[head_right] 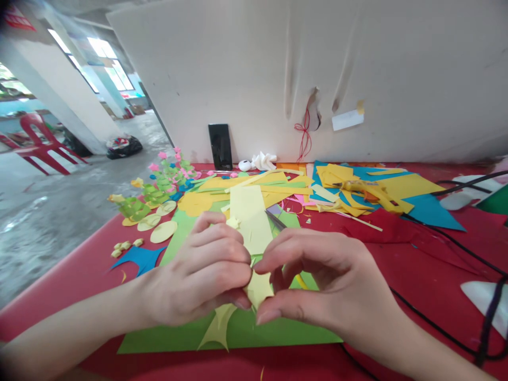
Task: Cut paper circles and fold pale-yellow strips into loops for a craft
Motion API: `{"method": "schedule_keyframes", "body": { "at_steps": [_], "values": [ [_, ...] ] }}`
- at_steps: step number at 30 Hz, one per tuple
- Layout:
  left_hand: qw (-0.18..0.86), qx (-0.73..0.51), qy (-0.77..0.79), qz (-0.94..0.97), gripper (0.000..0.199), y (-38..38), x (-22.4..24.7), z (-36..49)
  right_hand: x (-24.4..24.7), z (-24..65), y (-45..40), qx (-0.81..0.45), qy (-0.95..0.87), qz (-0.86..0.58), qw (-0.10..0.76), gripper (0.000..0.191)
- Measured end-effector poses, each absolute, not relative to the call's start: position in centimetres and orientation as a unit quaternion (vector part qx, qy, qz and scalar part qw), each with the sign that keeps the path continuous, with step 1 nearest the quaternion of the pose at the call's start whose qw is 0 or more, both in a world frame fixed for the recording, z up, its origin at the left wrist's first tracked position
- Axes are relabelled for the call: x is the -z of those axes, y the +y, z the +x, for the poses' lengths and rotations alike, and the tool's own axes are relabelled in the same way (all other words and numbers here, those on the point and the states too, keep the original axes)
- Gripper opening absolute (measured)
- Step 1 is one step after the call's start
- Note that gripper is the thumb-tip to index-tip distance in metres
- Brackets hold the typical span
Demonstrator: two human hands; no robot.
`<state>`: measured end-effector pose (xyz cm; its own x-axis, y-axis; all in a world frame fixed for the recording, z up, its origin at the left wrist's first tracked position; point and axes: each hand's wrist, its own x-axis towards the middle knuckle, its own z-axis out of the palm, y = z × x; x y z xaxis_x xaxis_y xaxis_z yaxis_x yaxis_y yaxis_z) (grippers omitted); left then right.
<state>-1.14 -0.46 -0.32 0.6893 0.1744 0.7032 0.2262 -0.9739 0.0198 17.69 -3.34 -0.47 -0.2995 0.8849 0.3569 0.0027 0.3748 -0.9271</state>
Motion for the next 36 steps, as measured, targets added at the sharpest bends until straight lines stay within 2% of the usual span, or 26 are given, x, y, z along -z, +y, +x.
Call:
{"method": "schedule_keyframes", "body": {
  "at_steps": [7,19,26,30,36],
  "values": [
    [0.012,0.381,-0.108,-0.918,0.026,-0.1,0.5,-0.8,0.5,17.6,-3.3,-0.419,-0.678,-0.342,0.498,0.029],
    [-0.011,0.381,-0.108,-0.918,0.005,-0.9,0.0,-1.4,0.7,17.7,-3.7,-0.343,-0.716,-0.327,0.513,0.026],
    [-0.011,0.393,-0.064,-0.917,0.008,-0.4,0.2,-1.4,1.1,18.0,-3.9,-0.282,-0.752,-0.314,0.507,0.025],
    [-0.036,0.376,-0.075,-0.923,0.008,-0.2,-0.4,-1.7,0.8,18.9,-3.8,-0.294,-0.788,-0.282,0.461,0.034],
    [-0.013,0.370,-0.093,-0.924,0.007,-0.3,-0.8,-1.7,0.4,19.0,-3.3,-0.328,-0.784,-0.281,0.447,0.033]
  ]
}}
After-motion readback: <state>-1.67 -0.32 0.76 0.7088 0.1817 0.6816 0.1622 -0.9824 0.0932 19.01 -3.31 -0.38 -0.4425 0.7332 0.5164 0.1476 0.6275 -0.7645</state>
